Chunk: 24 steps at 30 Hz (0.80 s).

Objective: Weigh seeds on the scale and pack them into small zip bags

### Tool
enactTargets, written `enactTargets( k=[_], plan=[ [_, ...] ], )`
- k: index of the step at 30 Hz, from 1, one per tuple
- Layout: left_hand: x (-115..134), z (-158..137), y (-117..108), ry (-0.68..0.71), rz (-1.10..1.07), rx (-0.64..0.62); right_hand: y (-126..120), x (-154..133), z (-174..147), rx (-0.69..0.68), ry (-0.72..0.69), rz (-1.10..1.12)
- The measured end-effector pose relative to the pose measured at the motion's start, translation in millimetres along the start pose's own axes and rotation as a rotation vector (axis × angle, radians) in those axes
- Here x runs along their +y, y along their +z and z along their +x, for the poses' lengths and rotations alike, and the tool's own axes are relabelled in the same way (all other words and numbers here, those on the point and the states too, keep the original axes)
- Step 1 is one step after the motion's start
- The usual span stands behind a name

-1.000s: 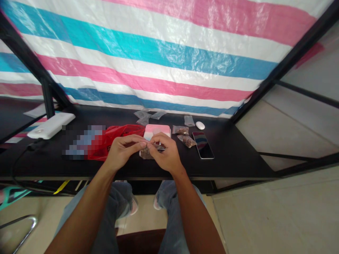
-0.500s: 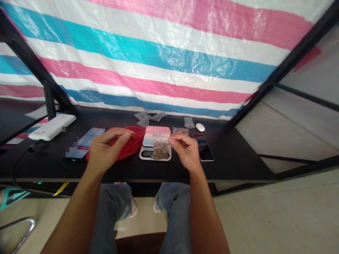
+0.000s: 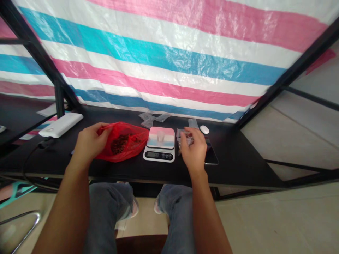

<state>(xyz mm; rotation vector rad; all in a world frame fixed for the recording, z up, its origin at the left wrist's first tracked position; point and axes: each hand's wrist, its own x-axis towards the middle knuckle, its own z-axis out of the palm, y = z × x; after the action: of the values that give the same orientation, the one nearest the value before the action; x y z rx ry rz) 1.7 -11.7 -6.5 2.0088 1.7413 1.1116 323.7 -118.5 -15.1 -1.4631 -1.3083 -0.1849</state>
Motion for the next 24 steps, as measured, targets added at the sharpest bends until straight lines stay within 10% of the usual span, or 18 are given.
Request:
enactTargets(
  k=[6, 10, 20, 24],
  plan=[
    [6.6, 17.2, -0.7, -0.016, -0.338, 0.001, 63.0, -73.4, -5.6, -0.807, -0.509, 0.080],
    [11.3, 26.9, -1.5, 0.028, -0.448, 0.040, 95.2, -84.0, 1.4, -1.025, -0.592, -0.107],
    [3.7, 21.9, -11.6, -0.008, -0.203, -0.047, 39.5, -99.6, -4.6, -0.924, -0.640, -0.206],
    [21.0, 3.1, -20.9, 0.175, -0.021, 0.176, 49.5, -117.7, -7.8, -0.895, -0.604, -0.171]
  ],
)
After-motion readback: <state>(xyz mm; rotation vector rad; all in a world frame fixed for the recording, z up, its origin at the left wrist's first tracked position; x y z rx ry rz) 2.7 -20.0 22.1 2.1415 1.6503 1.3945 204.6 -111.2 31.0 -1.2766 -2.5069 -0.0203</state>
